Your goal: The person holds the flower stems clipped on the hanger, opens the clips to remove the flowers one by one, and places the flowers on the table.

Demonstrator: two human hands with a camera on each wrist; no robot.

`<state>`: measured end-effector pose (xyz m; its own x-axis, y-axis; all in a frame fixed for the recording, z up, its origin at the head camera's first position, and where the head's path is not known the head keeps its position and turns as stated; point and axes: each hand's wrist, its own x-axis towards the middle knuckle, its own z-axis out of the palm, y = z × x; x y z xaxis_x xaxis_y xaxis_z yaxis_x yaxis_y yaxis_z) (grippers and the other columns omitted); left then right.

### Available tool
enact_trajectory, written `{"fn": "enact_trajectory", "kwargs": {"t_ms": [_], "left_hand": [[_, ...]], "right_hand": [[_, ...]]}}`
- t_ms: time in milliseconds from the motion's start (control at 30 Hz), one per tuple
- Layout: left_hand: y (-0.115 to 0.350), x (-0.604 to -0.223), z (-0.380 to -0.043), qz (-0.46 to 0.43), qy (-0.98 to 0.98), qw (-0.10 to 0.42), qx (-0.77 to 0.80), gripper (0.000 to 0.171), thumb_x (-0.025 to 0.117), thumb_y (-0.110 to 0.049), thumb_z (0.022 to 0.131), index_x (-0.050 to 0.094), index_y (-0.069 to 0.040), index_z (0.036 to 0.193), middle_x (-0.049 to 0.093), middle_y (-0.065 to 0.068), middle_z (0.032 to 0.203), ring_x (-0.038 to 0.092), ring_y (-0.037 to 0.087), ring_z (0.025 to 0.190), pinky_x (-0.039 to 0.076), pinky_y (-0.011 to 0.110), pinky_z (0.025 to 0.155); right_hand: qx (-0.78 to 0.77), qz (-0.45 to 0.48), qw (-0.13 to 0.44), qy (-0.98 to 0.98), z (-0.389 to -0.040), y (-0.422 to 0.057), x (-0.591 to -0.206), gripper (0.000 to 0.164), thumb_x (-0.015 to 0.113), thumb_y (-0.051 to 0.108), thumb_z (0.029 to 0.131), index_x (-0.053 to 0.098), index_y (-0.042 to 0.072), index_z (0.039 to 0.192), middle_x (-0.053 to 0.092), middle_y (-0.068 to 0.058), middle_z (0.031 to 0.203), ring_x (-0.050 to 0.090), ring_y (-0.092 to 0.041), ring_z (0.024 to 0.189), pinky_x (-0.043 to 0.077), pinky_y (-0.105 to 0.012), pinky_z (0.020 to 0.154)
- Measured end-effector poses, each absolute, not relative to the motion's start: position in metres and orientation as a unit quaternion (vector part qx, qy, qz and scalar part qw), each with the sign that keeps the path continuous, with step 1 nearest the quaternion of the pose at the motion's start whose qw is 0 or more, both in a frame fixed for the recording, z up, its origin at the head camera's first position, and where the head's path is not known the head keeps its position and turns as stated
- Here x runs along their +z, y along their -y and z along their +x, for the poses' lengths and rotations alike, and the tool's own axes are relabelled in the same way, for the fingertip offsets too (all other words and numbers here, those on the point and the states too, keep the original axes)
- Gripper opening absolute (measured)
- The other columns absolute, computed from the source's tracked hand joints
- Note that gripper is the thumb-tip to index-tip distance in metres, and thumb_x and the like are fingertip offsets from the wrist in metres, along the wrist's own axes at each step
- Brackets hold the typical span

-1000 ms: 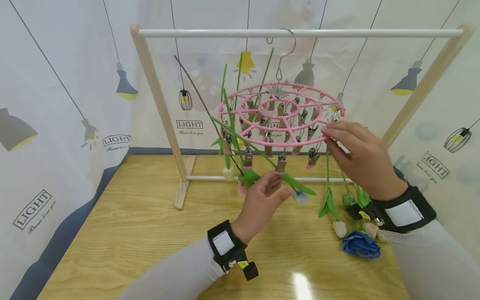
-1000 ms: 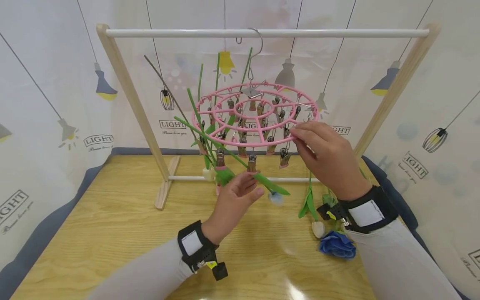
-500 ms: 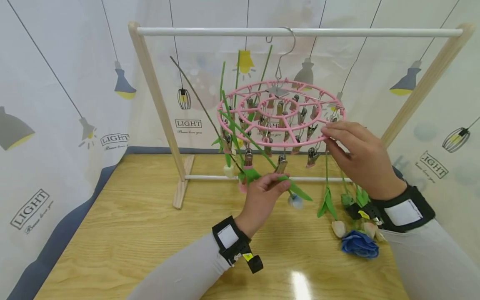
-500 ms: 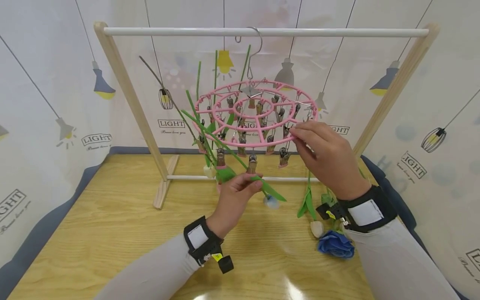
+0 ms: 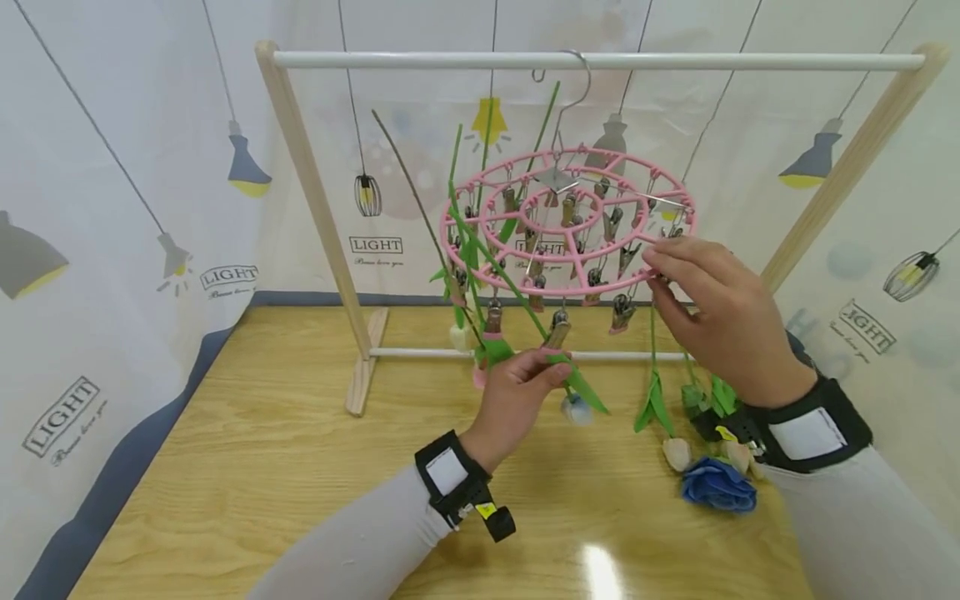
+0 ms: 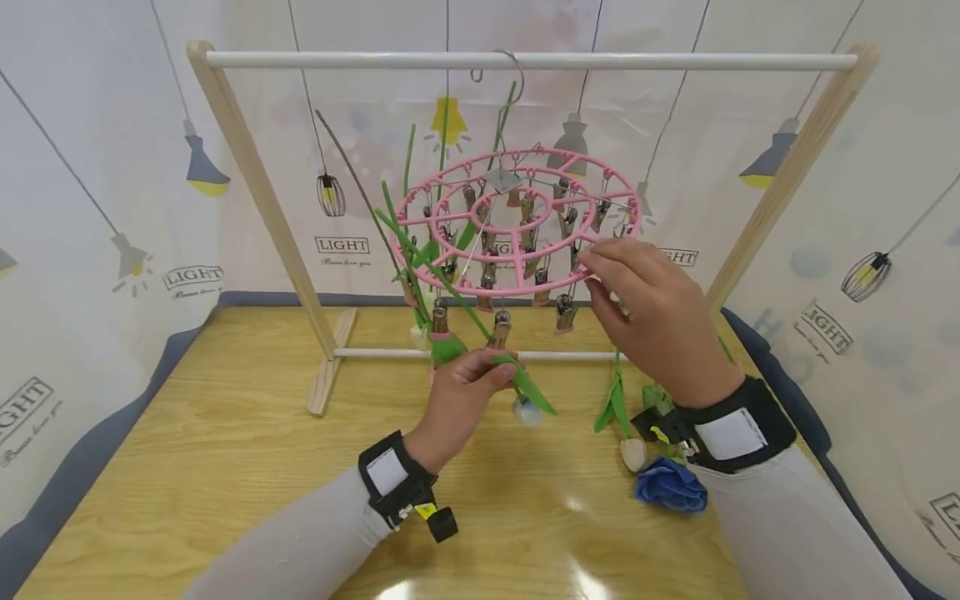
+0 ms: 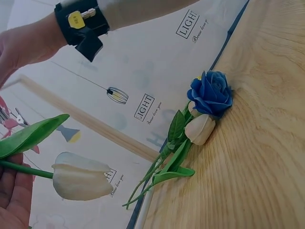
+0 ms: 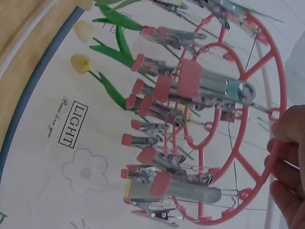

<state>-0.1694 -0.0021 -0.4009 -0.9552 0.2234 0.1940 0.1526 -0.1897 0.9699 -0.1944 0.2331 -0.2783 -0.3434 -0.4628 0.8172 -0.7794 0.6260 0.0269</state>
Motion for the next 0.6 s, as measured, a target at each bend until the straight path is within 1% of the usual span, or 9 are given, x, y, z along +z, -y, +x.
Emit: {"fn": "enact_trajectory", "kwargs": {"t_ms": [67,100,167,233,300,367,433,533,600], "left_hand": [[0.004,-0.402,-0.170,0.147,-0.642,0.019,0.752,0.023,0.066,-0.014,0.103,0.072,0.002,0.119,0.072,0.019,0.123,0.069,0.006,0.099,0.059,0.031,0.098],[0.005,-0.402,-0.170,0.147,-0.644,0.017,0.751,0.023,0.067,-0.014,0.102,0.073,0.001,0.119,0.072,0.020,0.123,0.069,0.006,0.099,0.059,0.031,0.097],[0.007,-0.402,-0.170,0.144,-0.649,0.014,0.747,0.023,0.068,-0.015,0.102,0.073,-0.001,0.119,0.072,0.021,0.124,0.069,0.006,0.099,0.059,0.029,0.097],[0.008,-0.403,-0.169,0.142,-0.651,0.015,0.745,0.024,0.069,-0.016,0.101,0.074,-0.002,0.119,0.072,0.020,0.125,0.069,0.006,0.099,0.059,0.029,0.096],[0.008,-0.403,-0.168,0.143,-0.652,0.015,0.745,0.024,0.069,-0.017,0.101,0.074,-0.001,0.119,0.072,0.018,0.126,0.069,0.006,0.100,0.059,0.028,0.096],[0.008,-0.403,-0.168,0.147,-0.651,0.013,0.745,0.024,0.068,-0.017,0.102,0.073,-0.001,0.119,0.073,0.016,0.125,0.069,0.006,0.101,0.059,0.028,0.096],[0.008,-0.404,-0.168,0.151,-0.651,0.010,0.743,0.025,0.068,-0.018,0.102,0.073,-0.001,0.119,0.074,0.015,0.122,0.069,0.006,0.101,0.059,0.028,0.095],[0.008,-0.404,-0.167,0.154,-0.655,0.003,0.740,0.024,0.068,-0.018,0.102,0.074,-0.002,0.118,0.074,0.015,0.116,0.069,0.007,0.099,0.059,0.028,0.093],[0.009,-0.404,-0.166,0.153,-0.654,0.000,0.740,0.022,0.068,-0.018,0.102,0.074,-0.002,0.117,0.074,0.016,0.114,0.069,0.007,0.098,0.059,0.029,0.092]], "right_hand": [[0.189,0.389,0.439,0.788,-0.189,-0.228,-0.281,0.029,0.072,0.005,0.096,0.072,-0.006,0.122,0.071,-0.026,0.122,0.065,-0.044,0.115,0.036,-0.019,0.121],[0.197,0.389,0.451,0.779,-0.186,-0.224,-0.284,0.028,0.069,0.012,0.099,0.072,-0.006,0.121,0.071,-0.026,0.120,0.065,-0.045,0.113,0.036,-0.019,0.121],[0.210,0.389,0.476,0.760,-0.179,-0.215,-0.293,0.034,0.063,0.024,0.104,0.073,-0.006,0.117,0.072,-0.026,0.116,0.066,-0.044,0.110,0.037,-0.019,0.120],[0.224,0.388,0.496,0.744,-0.170,-0.204,-0.303,0.039,0.059,0.031,0.107,0.074,-0.005,0.114,0.073,-0.024,0.112,0.067,-0.041,0.104,0.039,-0.017,0.118],[0.246,0.382,0.498,0.739,-0.163,-0.192,-0.314,0.039,0.061,0.031,0.106,0.075,-0.005,0.113,0.073,-0.023,0.109,0.069,-0.039,0.099,0.042,-0.015,0.113],[0.272,0.367,0.476,0.751,-0.157,-0.182,-0.323,0.041,0.061,0.034,0.106,0.074,-0.004,0.115,0.073,-0.022,0.110,0.070,-0.037,0.098,0.045,-0.013,0.108],[0.304,0.349,0.436,0.772,-0.154,-0.173,-0.330,0.043,0.062,0.036,0.106,0.073,-0.003,0.120,0.073,-0.021,0.114,0.070,-0.036,0.099,0.047,-0.013,0.103],[0.359,0.310,0.349,0.808,-0.151,-0.161,-0.336,0.042,0.070,0.028,0.102,0.069,-0.003,0.129,0.072,-0.020,0.123,0.070,-0.035,0.108,0.049,-0.014,0.103],[0.413,0.287,0.277,0.818,-0.152,-0.155,-0.336,0.044,0.073,0.017,0.099,0.064,-0.003,0.137,0.069,-0.021,0.130,0.070,-0.031,0.113,0.050,-0.014,0.103]]}}
